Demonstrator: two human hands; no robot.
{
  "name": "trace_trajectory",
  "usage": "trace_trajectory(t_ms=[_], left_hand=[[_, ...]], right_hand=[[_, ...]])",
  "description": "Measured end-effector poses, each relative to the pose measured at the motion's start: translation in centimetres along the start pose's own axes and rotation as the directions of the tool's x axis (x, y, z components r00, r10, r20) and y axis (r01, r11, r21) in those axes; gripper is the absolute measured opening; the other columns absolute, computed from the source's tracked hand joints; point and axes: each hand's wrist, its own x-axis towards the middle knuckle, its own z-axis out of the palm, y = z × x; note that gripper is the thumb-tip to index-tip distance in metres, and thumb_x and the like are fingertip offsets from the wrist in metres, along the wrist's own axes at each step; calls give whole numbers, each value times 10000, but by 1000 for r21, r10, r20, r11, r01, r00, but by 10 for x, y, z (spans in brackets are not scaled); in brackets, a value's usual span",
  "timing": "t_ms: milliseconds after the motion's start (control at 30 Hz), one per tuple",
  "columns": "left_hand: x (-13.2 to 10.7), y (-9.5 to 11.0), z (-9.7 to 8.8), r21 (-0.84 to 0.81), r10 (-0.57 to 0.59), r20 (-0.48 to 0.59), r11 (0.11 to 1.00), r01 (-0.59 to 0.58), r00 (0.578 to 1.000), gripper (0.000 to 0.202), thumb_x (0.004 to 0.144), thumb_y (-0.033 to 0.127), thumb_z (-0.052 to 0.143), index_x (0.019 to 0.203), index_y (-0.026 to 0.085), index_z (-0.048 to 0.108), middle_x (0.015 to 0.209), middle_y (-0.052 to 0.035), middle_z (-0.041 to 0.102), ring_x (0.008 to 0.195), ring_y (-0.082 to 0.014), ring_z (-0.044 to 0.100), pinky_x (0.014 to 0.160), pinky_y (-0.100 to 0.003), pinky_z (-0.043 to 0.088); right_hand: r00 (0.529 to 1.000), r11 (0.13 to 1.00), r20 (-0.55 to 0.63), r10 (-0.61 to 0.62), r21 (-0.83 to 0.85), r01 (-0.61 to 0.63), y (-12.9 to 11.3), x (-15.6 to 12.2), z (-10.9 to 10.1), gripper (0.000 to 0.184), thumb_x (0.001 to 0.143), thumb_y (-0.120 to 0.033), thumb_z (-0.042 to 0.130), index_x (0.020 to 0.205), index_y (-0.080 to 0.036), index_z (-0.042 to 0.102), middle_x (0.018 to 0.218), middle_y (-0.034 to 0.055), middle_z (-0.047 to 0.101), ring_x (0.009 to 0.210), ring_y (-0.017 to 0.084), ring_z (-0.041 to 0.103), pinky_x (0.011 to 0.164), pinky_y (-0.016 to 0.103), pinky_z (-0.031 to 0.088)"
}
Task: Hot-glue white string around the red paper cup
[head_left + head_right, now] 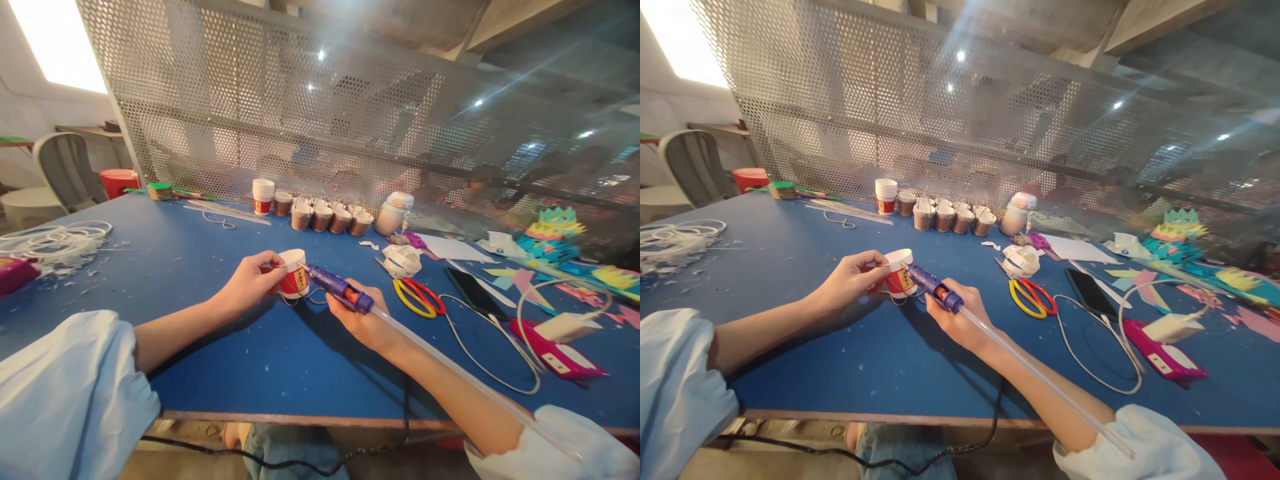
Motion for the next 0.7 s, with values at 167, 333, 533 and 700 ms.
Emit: trace_trajectory(t_ms=[167,333,533,700], left_hand=[[0,-1,0,-6,0,16,1000,1,1000,157,749,305,561,691,166,518,493,55,481,462,-75,420,449,-186,312],[1,-2,0,2,-10,13,1000,10,1000,167,762,316,561,699,166,520,487,57,472,467,-73,414,457,-182,316],[0,-2,0,-31,-15,22,999,15,1000,197,760,346,594,719,163,532,505,47,497,482,-80,438,469,-186,336],[1,-6,1,-59,-6,38,998,8,999,221,771,374,602,738,163,546,524,44,514,482,-81,453,478,-191,350]], right_hand=[[996,995,-18,93,32,-92,8,3,1,245,839,-363,553,640,-226,514,498,-28,485,475,123,460,453,249,404],[999,998,-4,42,40,-41,5,1,1,228,823,-336,573,636,-227,502,538,-27,519,477,112,464,496,247,428],[993,997,97,-71,43,67,-5,-1,-1,155,813,-263,557,674,-212,513,595,-23,575,498,94,489,535,219,422],[997,998,42,-66,-5,67,-3,-1,2,139,813,-262,559,691,-208,519,583,-28,567,497,88,477,525,205,406]])
